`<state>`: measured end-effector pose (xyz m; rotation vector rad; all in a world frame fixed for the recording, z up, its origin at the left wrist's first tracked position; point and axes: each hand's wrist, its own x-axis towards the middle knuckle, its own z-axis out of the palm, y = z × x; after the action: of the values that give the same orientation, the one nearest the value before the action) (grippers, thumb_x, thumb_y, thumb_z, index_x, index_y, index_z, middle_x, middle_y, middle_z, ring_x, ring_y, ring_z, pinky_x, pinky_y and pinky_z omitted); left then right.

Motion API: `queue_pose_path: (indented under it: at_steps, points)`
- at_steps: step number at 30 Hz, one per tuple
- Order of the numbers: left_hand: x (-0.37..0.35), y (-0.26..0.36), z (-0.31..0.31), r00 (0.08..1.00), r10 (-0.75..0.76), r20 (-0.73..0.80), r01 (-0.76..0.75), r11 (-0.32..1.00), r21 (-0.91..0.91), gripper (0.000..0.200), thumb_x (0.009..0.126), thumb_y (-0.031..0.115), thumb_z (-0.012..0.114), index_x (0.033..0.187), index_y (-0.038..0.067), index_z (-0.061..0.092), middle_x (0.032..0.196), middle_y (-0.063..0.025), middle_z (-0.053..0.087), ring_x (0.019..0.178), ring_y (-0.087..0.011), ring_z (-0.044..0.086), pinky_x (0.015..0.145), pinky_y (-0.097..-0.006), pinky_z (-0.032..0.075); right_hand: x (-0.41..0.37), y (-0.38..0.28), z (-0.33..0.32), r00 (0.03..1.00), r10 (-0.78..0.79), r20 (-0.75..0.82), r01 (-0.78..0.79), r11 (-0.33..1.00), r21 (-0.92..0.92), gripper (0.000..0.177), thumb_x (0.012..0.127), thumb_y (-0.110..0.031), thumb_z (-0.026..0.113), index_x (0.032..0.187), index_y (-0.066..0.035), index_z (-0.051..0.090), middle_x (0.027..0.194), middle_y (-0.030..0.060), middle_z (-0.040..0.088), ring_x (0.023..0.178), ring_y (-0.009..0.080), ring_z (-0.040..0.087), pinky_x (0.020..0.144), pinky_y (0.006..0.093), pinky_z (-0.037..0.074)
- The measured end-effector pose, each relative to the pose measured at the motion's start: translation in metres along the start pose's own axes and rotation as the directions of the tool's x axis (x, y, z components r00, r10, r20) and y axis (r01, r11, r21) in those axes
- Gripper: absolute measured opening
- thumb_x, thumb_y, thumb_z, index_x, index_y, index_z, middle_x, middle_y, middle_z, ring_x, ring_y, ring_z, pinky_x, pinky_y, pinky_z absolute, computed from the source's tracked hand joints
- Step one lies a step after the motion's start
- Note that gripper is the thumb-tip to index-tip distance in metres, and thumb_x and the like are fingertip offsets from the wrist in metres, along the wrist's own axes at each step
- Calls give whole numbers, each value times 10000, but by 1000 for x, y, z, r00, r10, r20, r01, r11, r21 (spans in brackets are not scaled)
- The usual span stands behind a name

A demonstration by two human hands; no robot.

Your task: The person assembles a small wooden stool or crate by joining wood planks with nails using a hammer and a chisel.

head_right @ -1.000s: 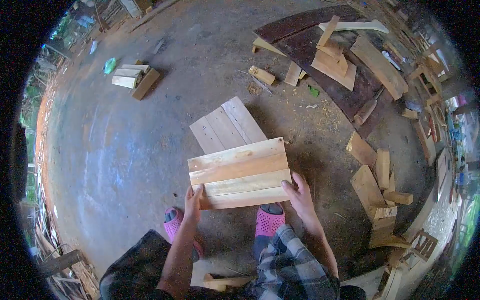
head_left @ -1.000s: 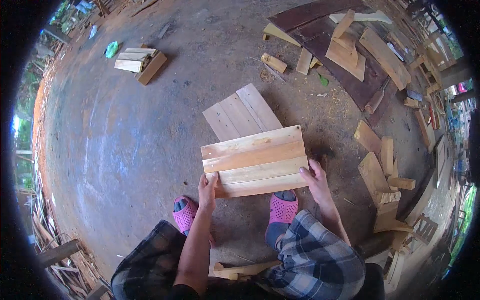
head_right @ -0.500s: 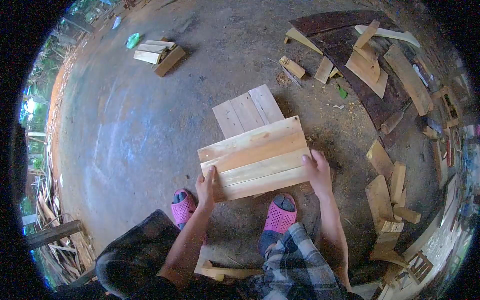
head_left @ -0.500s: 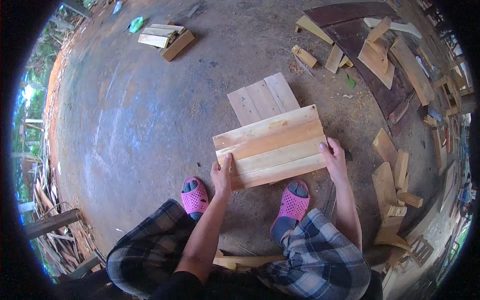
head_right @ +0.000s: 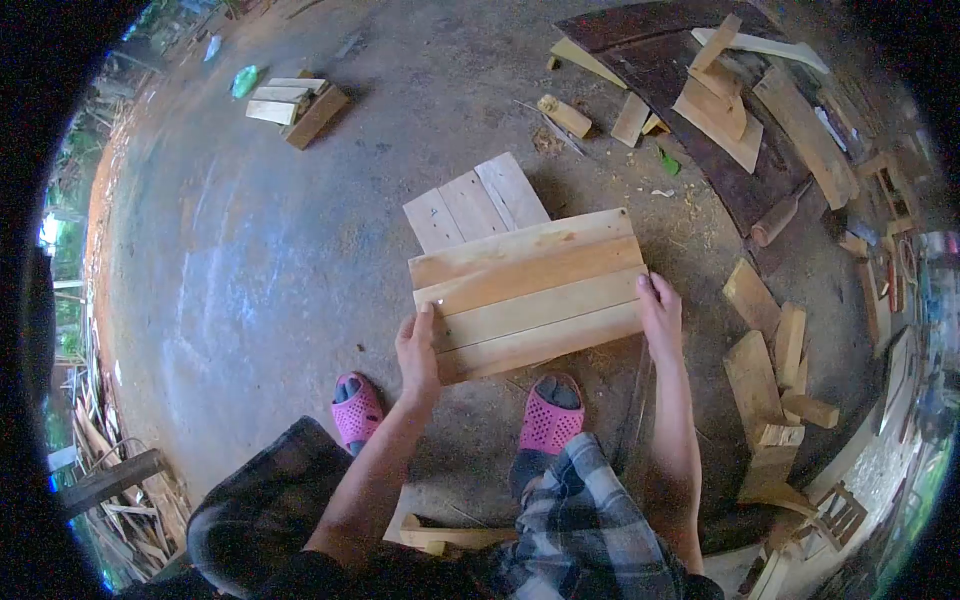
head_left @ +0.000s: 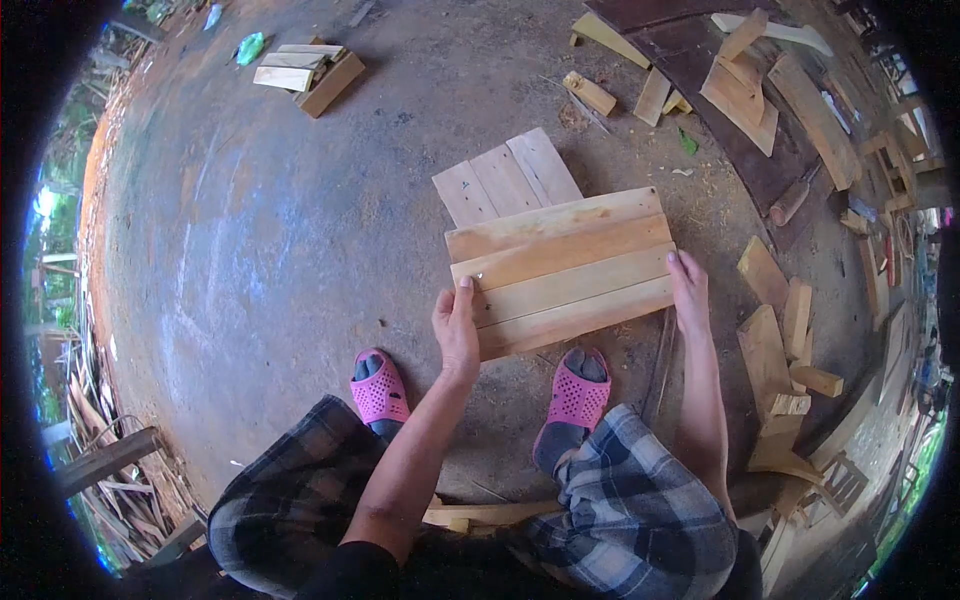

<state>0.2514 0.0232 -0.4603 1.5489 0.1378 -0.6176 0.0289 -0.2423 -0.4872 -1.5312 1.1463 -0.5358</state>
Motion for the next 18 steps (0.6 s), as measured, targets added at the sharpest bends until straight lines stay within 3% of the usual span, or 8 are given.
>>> queue_pose_path:
  at_steps: [4,8,10,12,13,15,17,18]
  points:
    - [-9,-14,-3,996,-51,67,52,999,-8,341,956,361,573,742,97,551,718,48,491,668,-54,402,605,-249,352,19,6,-8,999,2,35,6,976,-218,392,953,-301,574,1131,47,603,897,72,663,848,112,555,761,284,451]
    - [-16,-15,-5,996,-34,88,36,999,-28,280,946,324,602,806,86,558,739,40,518,683,-57,452,635,-238,390,19,9,-7,999,25,44,-16,979,-203,364,952,-278,575,1153,24,606,931,88,660,861,130,568,761,298,460]
    - [-22,-13,3,989,89,115,-94,995,35,214,927,256,642,923,65,544,832,12,566,771,-71,517,718,-243,435,14,12,-7,984,-173,-29,163,963,-215,350,950,-256,576,1185,2,597,983,107,656,880,157,590,768,309,471]
    - [-27,-14,5,986,89,139,-93,995,25,225,918,233,654,978,57,527,891,-4,577,820,-81,530,749,-247,442,-6,12,-17,978,-171,-121,128,945,-302,347,950,-250,573,1210,-21,588,1020,123,645,908,194,607,795,323,479]
    - [-28,-16,5,987,85,138,-89,996,20,256,910,210,666,1034,49,511,950,-19,589,868,-90,544,779,-252,449,-17,26,-23,946,-267,-183,185,910,-370,337,956,-255,562,1204,-29,591,1022,135,640,915,202,616,803,319,483]
    - [-23,-21,1,978,97,187,-107,993,44,273,912,213,663,1058,48,501,974,-25,588,882,-94,542,776,-256,449,-44,56,-31,924,-261,-280,99,870,-483,320,947,-259,562,1183,-44,573,1048,134,629,907,266,621,875,380,460]
    - [-21,-22,-1,969,113,221,-132,989,74,291,914,215,659,1082,46,492,999,-32,586,895,-98,540,772,-260,450,-80,58,-33,958,-33,-283,-104,883,-457,363,909,-299,607,1169,-49,560,1104,155,614,1021,334,560,917,469,417]
    - [-22,-19,0,971,107,215,-127,988,86,299,914,213,657,1092,45,485,994,-32,587,896,-102,542,778,-260,449,-96,74,-30,953,-82,-293,-93,838,-538,388,885,-293,635,1171,-47,547,1101,178,599,1037,364,538,908,486,414]
